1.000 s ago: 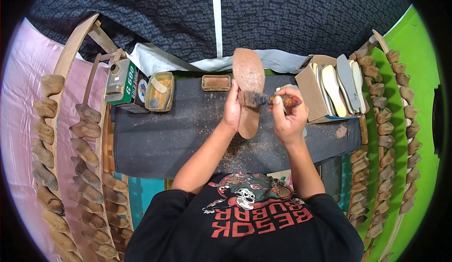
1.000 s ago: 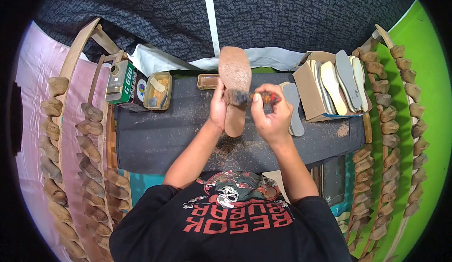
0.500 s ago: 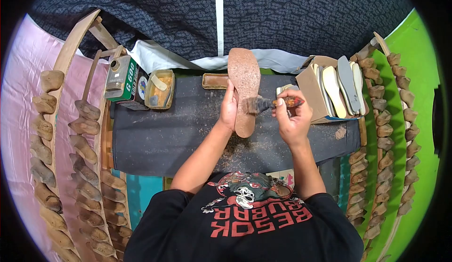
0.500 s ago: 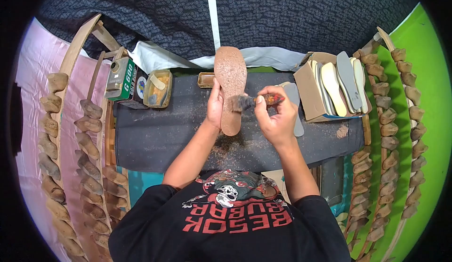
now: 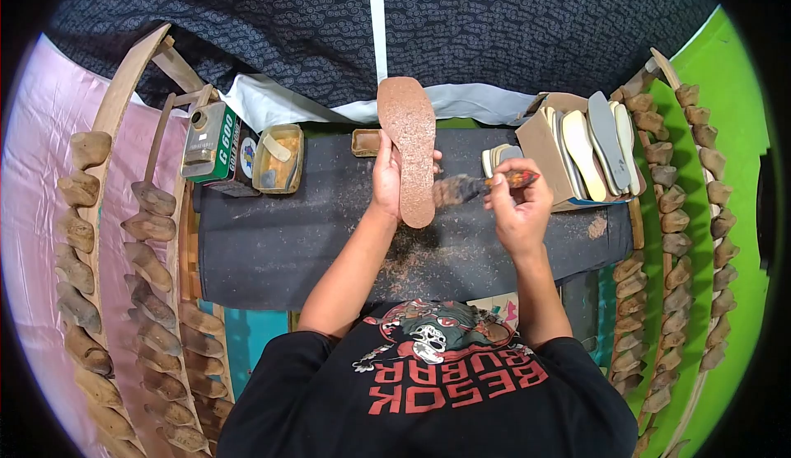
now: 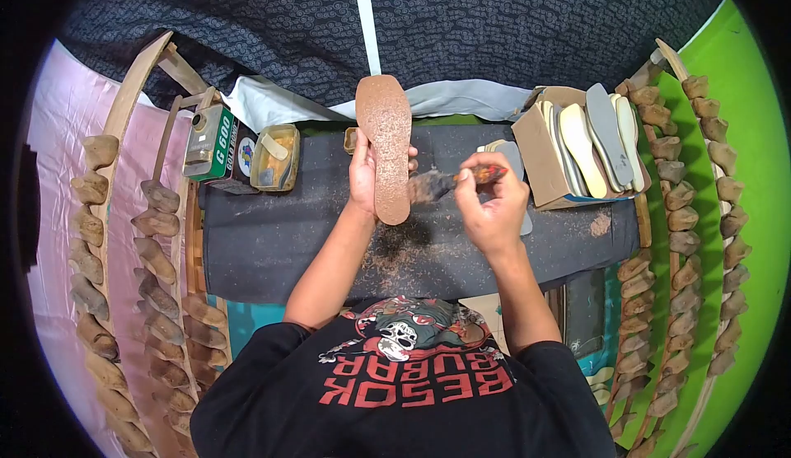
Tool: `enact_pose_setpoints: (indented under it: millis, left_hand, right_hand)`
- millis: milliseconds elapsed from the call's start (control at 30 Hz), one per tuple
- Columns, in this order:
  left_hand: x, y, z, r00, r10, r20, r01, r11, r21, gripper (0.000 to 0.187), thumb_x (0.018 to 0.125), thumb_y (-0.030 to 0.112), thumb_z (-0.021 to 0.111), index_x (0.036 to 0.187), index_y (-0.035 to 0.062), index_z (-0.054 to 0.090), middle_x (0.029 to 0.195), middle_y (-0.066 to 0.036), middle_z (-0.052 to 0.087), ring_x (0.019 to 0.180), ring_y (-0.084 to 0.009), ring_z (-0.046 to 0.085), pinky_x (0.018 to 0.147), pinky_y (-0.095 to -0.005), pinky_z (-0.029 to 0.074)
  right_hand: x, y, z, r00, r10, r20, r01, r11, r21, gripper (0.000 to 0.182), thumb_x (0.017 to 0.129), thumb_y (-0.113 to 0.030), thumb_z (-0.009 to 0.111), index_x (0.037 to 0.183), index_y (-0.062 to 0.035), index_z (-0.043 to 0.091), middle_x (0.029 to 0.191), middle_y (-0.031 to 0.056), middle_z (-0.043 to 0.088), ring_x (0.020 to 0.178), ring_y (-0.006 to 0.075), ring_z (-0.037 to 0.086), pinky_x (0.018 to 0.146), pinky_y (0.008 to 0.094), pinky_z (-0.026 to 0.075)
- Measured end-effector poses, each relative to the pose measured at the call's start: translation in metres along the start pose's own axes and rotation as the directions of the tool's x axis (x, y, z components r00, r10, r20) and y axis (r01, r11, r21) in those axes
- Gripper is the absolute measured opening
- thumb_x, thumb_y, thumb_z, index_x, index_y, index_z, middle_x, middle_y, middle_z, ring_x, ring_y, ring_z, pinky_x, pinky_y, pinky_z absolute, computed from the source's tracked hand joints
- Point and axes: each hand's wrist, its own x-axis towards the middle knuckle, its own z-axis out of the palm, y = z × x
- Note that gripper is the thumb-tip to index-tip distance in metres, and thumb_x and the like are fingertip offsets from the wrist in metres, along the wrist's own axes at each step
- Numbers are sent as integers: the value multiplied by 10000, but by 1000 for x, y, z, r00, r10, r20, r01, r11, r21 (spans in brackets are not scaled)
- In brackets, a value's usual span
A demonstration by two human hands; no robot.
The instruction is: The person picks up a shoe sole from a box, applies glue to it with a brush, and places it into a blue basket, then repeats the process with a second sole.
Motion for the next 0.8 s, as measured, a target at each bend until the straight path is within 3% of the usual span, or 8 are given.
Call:
enact_pose_setpoints:
  millis: [167,233,300,367,500,633,700,800]
  left_hand:
    - [-1,-6,1,1000,-23,16,22,998,54,649,1052,588,273,1259,55,581,992,-130,695,823,-219,701,697,-334,600]
    - [1,-8,7,1000,20,-22,-19,999,33,651,1052,590,272,1262,55,579,981,-133,695,818,-215,701,689,-333,600]
    - [2,-7,-1,1000,9,-24,-8,999,41,626,1052,581,289,1249,83,612,990,-132,708,813,-250,699,671,-365,588]
    - [-2,-3,-4,998,-56,23,55,998,40,626,1052,581,292,1244,81,615,999,-132,706,823,-246,697,667,-369,589]
    - [-11,-7,9,997,-67,-24,67,998,-10,625,1052,577,296,1273,73,593,1031,-125,704,880,-244,706,742,-381,606]
    - [-11,-20,0,998,-64,5,63,994,90,616,1056,575,293,1328,79,536,1126,-86,666,930,-226,685,835,-386,583]
    - [-13,-22,0,998,-62,-10,62,997,53,602,1059,565,297,1352,86,511,1141,-87,662,950,-229,682,871,-389,571]
    - [-16,-20,5,999,-41,-21,42,999,25,601,1067,547,293,1411,87,471,1256,-96,632,1092,-224,647,989,-389,514]
  right_hand:
    - [-8,-9,10,996,13,87,-22,995,95,109,909,11,643,1012,-4,611,818,12,642,667,67,598,608,224,491]
    - [-11,-15,11,959,-126,255,162,979,-127,120,904,15,646,1018,-7,614,827,15,645,677,65,601,610,219,491]
    - [-10,-6,13,972,-140,191,159,984,-84,104,905,16,640,1002,-12,616,823,15,640,664,65,598,597,216,481]
    - [-3,3,5,999,48,-13,-47,997,55,84,923,15,618,998,-17,602,795,11,619,620,66,581,564,214,473]
    - [2,-4,0,992,121,-31,-110,965,238,74,954,10,585,1024,-14,575,858,39,598,617,55,578,545,206,497]
    - [-7,-2,15,994,98,51,-105,978,179,94,944,17,603,1033,-9,586,823,17,611,650,69,601,561,214,501]
    - [-3,8,11,1000,-22,-22,22,1000,-9,96,943,19,607,1033,-6,586,798,11,610,649,70,593,563,213,491]
    - [5,7,2,997,39,-70,-32,994,107,86,935,9,626,1015,-8,598,814,11,618,697,49,586,601,205,487]
